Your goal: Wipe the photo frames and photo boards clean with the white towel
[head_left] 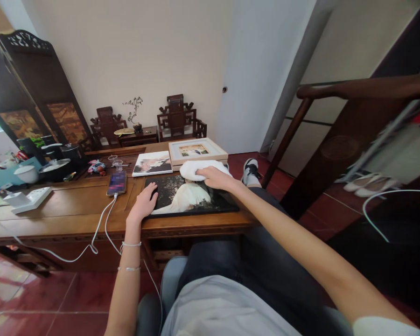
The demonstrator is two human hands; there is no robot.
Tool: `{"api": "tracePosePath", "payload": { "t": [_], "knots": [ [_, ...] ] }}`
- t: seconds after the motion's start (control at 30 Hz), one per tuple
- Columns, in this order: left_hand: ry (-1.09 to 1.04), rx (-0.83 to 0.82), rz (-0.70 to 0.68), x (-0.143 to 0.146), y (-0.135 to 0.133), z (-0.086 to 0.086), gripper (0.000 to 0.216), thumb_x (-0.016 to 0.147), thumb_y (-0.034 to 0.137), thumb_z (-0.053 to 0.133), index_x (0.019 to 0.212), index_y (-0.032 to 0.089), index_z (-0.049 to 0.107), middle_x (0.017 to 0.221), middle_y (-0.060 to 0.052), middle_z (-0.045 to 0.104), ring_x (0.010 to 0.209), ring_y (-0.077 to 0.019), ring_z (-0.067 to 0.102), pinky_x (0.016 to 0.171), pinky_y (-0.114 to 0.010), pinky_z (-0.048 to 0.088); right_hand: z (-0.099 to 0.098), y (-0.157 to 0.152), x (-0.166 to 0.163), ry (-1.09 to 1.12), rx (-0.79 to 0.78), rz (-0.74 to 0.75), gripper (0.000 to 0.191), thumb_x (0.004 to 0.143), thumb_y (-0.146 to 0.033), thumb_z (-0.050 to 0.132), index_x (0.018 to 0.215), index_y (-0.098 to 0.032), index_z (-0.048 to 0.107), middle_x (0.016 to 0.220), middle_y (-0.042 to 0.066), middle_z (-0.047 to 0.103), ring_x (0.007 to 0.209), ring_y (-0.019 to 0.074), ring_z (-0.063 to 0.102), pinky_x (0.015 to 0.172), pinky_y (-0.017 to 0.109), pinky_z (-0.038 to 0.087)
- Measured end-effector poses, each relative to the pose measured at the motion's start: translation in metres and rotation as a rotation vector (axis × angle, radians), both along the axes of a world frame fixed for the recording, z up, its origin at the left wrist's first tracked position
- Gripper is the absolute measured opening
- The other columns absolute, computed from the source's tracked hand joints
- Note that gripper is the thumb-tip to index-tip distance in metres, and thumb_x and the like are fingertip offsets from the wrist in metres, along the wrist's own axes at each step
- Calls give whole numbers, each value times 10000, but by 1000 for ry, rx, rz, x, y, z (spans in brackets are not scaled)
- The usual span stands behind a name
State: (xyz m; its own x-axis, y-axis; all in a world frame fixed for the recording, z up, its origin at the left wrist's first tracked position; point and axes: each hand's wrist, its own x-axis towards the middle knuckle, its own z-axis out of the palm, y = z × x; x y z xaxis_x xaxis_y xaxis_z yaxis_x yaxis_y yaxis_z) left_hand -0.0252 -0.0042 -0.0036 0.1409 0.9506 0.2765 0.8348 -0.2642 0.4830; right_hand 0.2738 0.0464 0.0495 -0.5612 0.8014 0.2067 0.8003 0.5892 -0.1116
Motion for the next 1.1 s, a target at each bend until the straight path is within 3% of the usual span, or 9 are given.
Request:
{"api": "tracePosePath", "payload": {
  "t": [0.2,0.3,0.37,0.47,0.57,0.7,0.83,0.97,1.1],
  "knots": [
    [-9,19,19,1,2,-5,426,983,247,466,1372,166,618,1564,-128,511,1488,-264,441,1252,-491,338,-10,-90,19,-18,-65,70,522,685,39,412,1060,-150,723,1041,148,715,1024,287,654,906,357,466],
    [0,41,26,1,4,-5,417,972,246,473,1346,158,635,1539,-132,542,1465,-268,473,1244,-491,353,-17,-136,31,11,-86,161,504,662,42,415,1006,-179,711,1151,145,686,1220,291,594,1040,402,428],
    [13,52,17,0,5,-4,406,962,247,485,1320,152,652,1514,-135,569,1446,-265,497,1242,-472,361,-18,-150,36,44,-90,214,501,656,41,416,988,-199,704,1198,136,675,1320,288,535,1098,422,392],
    [22,63,-6,-1,5,-2,401,956,258,501,1307,145,660,1494,-143,587,1426,-256,519,1243,-433,363,-15,-142,33,53,-111,237,469,658,28,422,956,-203,701,1100,125,694,1178,281,611,1008,392,449],
    [7,45,2,0,4,-1,441,981,302,487,1381,157,602,1554,-149,522,1478,-261,454,1246,-470,342,-7,-101,16,23,-97,209,471,685,16,427,1005,-174,716,991,125,715,1010,276,649,893,347,468],
    [20,-30,19,2,0,2,492,1005,347,469,1468,186,516,1663,-139,346,1579,-269,246,1247,-536,291,3,-32,-16,-19,-60,107,527,704,37,438,1120,-123,720,1096,149,753,1038,282,661,854,307,443],
    [46,-81,38,3,0,4,495,1020,352,446,1483,185,502,1660,-140,348,1570,-259,276,1257,-541,263,10,6,-36,-38,-34,22,500,778,33,441,1176,-102,712,1221,172,731,1088,286,656,830,292,427],
    [34,-73,50,4,1,4,474,1032,321,406,1476,193,514,1653,-128,368,1565,-247,290,1259,-531,268,4,-13,-36,-42,-26,6,507,789,38,432,1188,-113,705,1160,170,737,1067,280,659,829,292,423],
    [26,-82,57,5,-1,4,470,1032,296,398,1474,187,519,1649,-133,374,1561,-251,301,1258,-537,272,-11,-76,-19,-49,-9,27,538,732,58,412,1138,-130,712,1089,170,712,1049,295,650,914,352,443]
  ]
}}
